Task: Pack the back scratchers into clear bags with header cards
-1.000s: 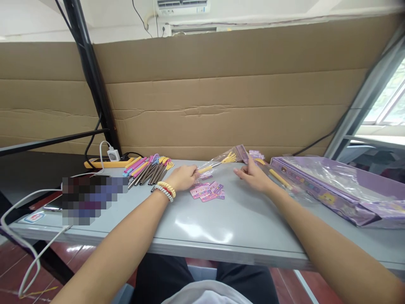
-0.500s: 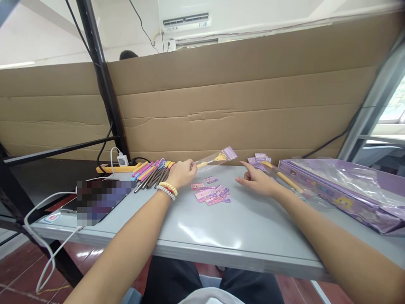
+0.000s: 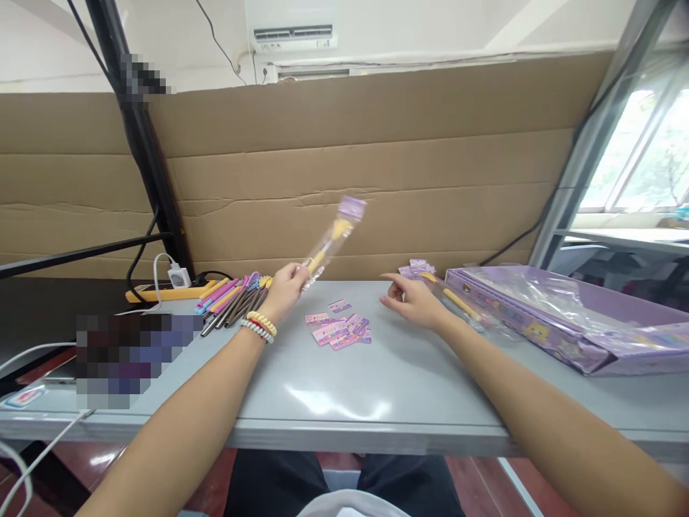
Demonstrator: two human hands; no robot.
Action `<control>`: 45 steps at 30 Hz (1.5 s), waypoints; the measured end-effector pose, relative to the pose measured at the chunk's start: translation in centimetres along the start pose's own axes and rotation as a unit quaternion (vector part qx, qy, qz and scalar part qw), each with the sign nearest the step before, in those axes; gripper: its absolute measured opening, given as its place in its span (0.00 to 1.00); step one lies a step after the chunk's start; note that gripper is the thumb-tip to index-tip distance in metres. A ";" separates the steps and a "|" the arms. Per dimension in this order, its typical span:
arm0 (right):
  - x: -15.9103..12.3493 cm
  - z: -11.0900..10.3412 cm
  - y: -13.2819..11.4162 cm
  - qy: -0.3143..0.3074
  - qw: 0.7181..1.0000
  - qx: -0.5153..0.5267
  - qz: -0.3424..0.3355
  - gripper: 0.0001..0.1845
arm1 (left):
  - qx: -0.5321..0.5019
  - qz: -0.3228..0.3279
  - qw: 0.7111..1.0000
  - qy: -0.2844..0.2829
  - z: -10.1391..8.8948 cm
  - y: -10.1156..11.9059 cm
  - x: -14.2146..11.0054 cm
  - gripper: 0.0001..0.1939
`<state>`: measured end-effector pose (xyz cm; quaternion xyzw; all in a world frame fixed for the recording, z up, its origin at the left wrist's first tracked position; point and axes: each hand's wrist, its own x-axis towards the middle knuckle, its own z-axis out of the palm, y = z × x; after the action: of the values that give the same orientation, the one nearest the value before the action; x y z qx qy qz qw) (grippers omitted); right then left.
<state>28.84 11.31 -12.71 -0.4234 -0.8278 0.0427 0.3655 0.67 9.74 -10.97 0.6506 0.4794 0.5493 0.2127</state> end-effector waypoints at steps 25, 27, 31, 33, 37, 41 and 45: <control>-1.6 2.5 -6.2 -0.030 0.976 -0.061 -0.205 0.13 | -0.370 -0.109 0.912 -0.140 6.4 2.6 -3.8 0.12; -1.6 2.8 -6.2 -0.025 0.982 -0.060 -0.178 0.10 | -0.386 -0.133 0.899 -0.157 6.8 2.5 -4.0 0.12; -1.4 3.1 -6.1 -0.033 0.991 -0.068 -0.110 0.11 | -0.392 -0.165 0.886 -0.185 7.4 2.6 -4.6 0.11; -1.4 3.1 -6.1 -0.044 0.991 -0.085 -0.088 0.13 | -0.390 -0.173 0.882 -0.201 7.5 2.6 -4.8 0.12; -1.5 2.7 -6.4 -0.072 0.989 -0.098 -0.079 0.11 | -0.352 -0.177 0.885 -0.250 7.6 2.6 -5.1 0.14; -1.4 2.1 -6.7 -0.084 0.990 -0.073 -0.083 0.05 | -0.249 -0.079 0.919 -0.295 7.3 3.3 -5.2 0.17; -0.8 0.6 -5.4 -0.002 0.995 -0.081 -0.057 0.09 | -0.159 0.064 0.919 -0.356 6.3 3.7 -4.3 0.22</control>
<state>25.17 7.38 -11.54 -0.4039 -0.8521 -0.0447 0.3298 8.12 5.95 -12.16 0.7901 0.2357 0.3628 0.4343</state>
